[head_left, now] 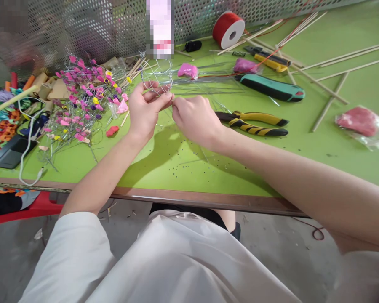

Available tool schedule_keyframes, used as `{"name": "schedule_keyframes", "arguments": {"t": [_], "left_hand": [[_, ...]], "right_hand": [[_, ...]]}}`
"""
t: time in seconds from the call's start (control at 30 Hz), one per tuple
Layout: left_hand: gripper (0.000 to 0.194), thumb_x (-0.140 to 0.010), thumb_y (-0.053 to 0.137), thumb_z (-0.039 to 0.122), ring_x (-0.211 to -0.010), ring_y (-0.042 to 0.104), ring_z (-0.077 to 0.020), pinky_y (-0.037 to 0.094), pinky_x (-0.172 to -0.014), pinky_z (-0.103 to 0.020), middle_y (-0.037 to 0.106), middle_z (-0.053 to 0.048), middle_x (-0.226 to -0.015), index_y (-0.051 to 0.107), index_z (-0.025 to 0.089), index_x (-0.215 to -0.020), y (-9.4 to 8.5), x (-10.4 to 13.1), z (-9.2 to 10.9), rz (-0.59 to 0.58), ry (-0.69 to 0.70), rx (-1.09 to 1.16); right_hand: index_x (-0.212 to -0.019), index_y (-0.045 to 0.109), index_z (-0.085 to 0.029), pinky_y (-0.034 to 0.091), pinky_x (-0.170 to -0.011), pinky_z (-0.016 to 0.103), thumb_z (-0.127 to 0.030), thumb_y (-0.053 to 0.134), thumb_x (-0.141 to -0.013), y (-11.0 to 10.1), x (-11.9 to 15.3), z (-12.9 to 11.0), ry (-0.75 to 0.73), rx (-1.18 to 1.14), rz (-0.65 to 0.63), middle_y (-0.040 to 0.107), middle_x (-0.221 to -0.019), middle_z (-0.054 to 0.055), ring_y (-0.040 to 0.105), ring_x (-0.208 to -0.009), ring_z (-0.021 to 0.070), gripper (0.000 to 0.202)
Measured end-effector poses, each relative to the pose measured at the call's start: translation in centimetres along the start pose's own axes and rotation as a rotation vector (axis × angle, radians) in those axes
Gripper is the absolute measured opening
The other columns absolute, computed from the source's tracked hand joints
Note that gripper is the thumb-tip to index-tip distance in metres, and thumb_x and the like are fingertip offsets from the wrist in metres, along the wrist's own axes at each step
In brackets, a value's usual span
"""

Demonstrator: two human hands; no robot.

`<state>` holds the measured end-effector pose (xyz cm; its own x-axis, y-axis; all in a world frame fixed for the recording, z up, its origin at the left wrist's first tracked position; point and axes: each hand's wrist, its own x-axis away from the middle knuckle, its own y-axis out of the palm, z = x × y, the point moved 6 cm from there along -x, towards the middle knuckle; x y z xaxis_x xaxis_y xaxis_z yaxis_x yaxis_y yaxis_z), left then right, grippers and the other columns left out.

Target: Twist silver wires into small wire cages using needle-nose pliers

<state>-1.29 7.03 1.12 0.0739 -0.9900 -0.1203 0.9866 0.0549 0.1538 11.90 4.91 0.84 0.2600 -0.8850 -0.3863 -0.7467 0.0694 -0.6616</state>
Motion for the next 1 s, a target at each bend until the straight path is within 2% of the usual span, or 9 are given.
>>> {"name": "schedule_keyframes", "arguments": {"t": [0.13,0.27,0.4,0.53,0.67,0.77,0.9,1.0], "left_hand": [[0.028,-0.085,0.078,0.006,-0.136,0.071,-0.0234,0.053,-0.122,-0.045,0.076,0.000,-0.093,0.058,0.023,-0.096,0.3,0.1,-0.1,-0.026,-0.015,-0.021],[0.030,-0.084,0.080,0.005,-0.138,0.070,-0.0250,0.051,-0.124,-0.046,0.077,-0.002,-0.099,0.058,0.022,-0.096,0.3,-0.1,-0.3,-0.062,-0.020,-0.014],[0.033,-0.081,0.078,0.003,-0.128,0.075,-0.0245,0.056,-0.118,-0.046,0.080,-0.004,-0.101,0.055,0.022,-0.096,0.0,-0.7,-0.9,-0.082,-0.015,-0.010],[0.040,-0.078,0.074,-0.002,-0.122,0.077,-0.0245,0.060,-0.113,-0.045,0.080,-0.004,-0.102,0.052,0.023,-0.100,-0.4,-1.4,-1.5,-0.065,-0.005,-0.028],[0.043,-0.078,0.074,-0.002,-0.121,0.077,-0.0261,0.059,-0.114,-0.048,0.076,-0.004,-0.098,0.049,0.023,-0.102,-0.7,-1.7,-1.9,-0.020,-0.025,-0.053],[0.046,-0.076,0.075,-0.003,-0.124,0.076,-0.0284,0.058,-0.115,-0.051,0.074,-0.004,-0.097,0.048,0.023,-0.101,-1.1,-2.0,-2.2,0.024,-0.020,-0.069],[0.046,-0.076,0.080,0.002,-0.130,0.073,-0.0308,0.056,-0.118,-0.055,0.074,-0.006,-0.104,0.048,0.023,-0.102,-1.4,-2.5,-2.0,0.018,0.036,-0.102],[0.043,-0.078,0.078,0.002,-0.122,0.077,-0.0277,0.058,-0.116,-0.053,0.074,-0.003,-0.095,0.048,0.023,-0.100,-1.7,-2.6,-1.6,0.036,0.057,-0.111]], "right_hand": [[-0.085,0.055,-0.021,0.050,-0.098,0.050,-0.010,0.050,-0.095,0.0,0.0,0.2,-0.004,0.038,-0.016,0.056,-0.076,0.009,0.065,-0.090,0.0305,0.016],[-0.082,0.054,-0.022,0.050,-0.097,0.049,-0.013,0.051,-0.096,-0.3,-0.2,0.2,-0.019,0.051,0.002,0.057,-0.076,0.010,0.066,-0.094,0.0323,0.017],[-0.083,0.058,-0.021,0.049,-0.091,0.046,-0.013,0.047,-0.097,-0.3,-0.2,0.0,0.002,0.124,-0.013,0.062,-0.078,0.011,0.067,-0.091,0.0309,0.019],[-0.084,0.062,-0.020,0.048,-0.085,0.043,-0.011,0.042,-0.098,-0.3,-0.3,-0.5,0.037,0.217,-0.055,0.067,-0.080,0.011,0.064,-0.080,0.0263,0.025],[-0.076,0.059,-0.020,0.047,-0.081,0.039,-0.009,0.044,-0.096,-0.5,-0.3,-0.8,0.049,0.182,-0.069,0.066,-0.075,0.008,0.061,-0.074,0.0219,0.028],[-0.073,0.058,-0.020,0.049,-0.082,0.039,-0.007,0.044,-0.096,-0.6,-0.3,-0.8,0.062,0.123,-0.078,0.068,-0.075,0.007,0.062,-0.076,0.0213,0.030],[-0.070,0.061,-0.020,0.051,-0.084,0.039,-0.007,0.048,-0.094,-0.7,-0.3,-1.0,0.101,0.086,-0.097,0.068,-0.074,0.007,0.062,-0.075,0.0209,0.030],[-0.067,0.061,-0.020,0.051,-0.082,0.039,-0.005,0.050,-0.089,-0.7,-0.2,-1.1,0.122,0.100,-0.117,0.067,-0.070,0.006,0.061,-0.072,0.0202,0.029]]}}
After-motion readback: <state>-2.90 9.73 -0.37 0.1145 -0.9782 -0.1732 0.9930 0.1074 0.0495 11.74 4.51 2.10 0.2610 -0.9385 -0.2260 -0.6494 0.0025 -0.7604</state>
